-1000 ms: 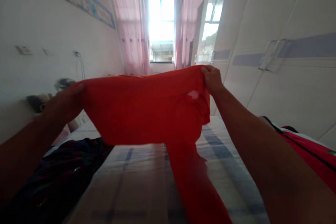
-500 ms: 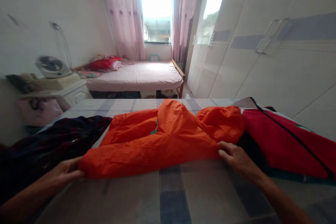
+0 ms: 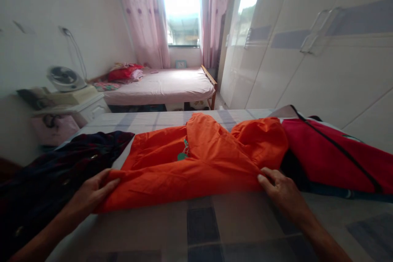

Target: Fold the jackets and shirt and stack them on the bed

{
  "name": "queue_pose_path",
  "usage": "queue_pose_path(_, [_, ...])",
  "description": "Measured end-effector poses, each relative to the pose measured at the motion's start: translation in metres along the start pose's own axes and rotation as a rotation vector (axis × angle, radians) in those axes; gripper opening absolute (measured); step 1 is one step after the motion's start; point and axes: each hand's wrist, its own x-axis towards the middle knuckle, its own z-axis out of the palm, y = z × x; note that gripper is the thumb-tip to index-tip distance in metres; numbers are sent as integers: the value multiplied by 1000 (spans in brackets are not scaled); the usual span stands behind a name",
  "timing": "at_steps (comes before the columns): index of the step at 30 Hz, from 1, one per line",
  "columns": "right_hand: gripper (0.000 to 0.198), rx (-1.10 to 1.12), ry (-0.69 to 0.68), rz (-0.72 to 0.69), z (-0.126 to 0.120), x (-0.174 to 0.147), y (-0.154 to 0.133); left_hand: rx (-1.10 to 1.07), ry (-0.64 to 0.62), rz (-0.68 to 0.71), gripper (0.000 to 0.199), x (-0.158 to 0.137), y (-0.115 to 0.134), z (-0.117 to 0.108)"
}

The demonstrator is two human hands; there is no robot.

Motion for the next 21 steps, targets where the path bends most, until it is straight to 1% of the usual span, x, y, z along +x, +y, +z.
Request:
queue_pose_path(1, [33,-37,-17,-5,1,-4,5,134,13,7,48,-2,-4,1])
queue_pose_path(2, [30,-74,-2,-24,2,-8,5,267,53,11,49,-4,-5,1])
queue_pose_path(4, [28,-126,125,-115,-1,-13,-6,481,202,68,50,-6,3,2])
queue_pose_path(5, [28,-127,205,-181,-4,-14,-18,548,265,148,49,-6,11,3])
queue_pose_path(6, [28,-105,261,-254,-6,-14,-33,583,286,264,46,-4,21,5])
queue_pose_path(7, [27,-63,276,-326,-7,-14,-48,591,259,397,42,-1,31,7])
queue_pose_path(8, [24,-4,250,-395,-6,-13,-64,589,184,523,40,4,40,10])
queue_pose_path(9, [22,57,190,-457,-3,-11,-78,588,82,622,39,10,46,14])
queue_pose_path(10, [20,110,104,-498,4,-9,-89,596,-25,681,39,19,48,17])
queue_pose_path(11, [20,150,4,-520,12,-7,-96,616,-117,694,40,28,47,20])
queue_pose_path(12, [20,179,-92,-520,23,-4,-100,642,-174,662,42,37,43,22])
queue_pose_path(13, [20,198,-166,-505,34,-2,-100,666,-196,606,44,47,35,23])
queue_pose_path(14, [19,209,-212,-483,45,0,-97,681,-192,545,46,55,27,23])
queue_pose_path(15, [19,215,-234,-463,55,1,-93,685,-170,493,48,63,18,21])
queue_pose_path(17, [17,221,-219,-444,68,2,-84,667,-128,425,51,73,6,16])
queue_pose_path(19, [16,217,-196,-438,73,1,-78,642,-97,382,54,78,2,13])
queue_pose_path(21, [16,216,-188,-436,73,-1,-77,645,-66,402,55,81,4,12])
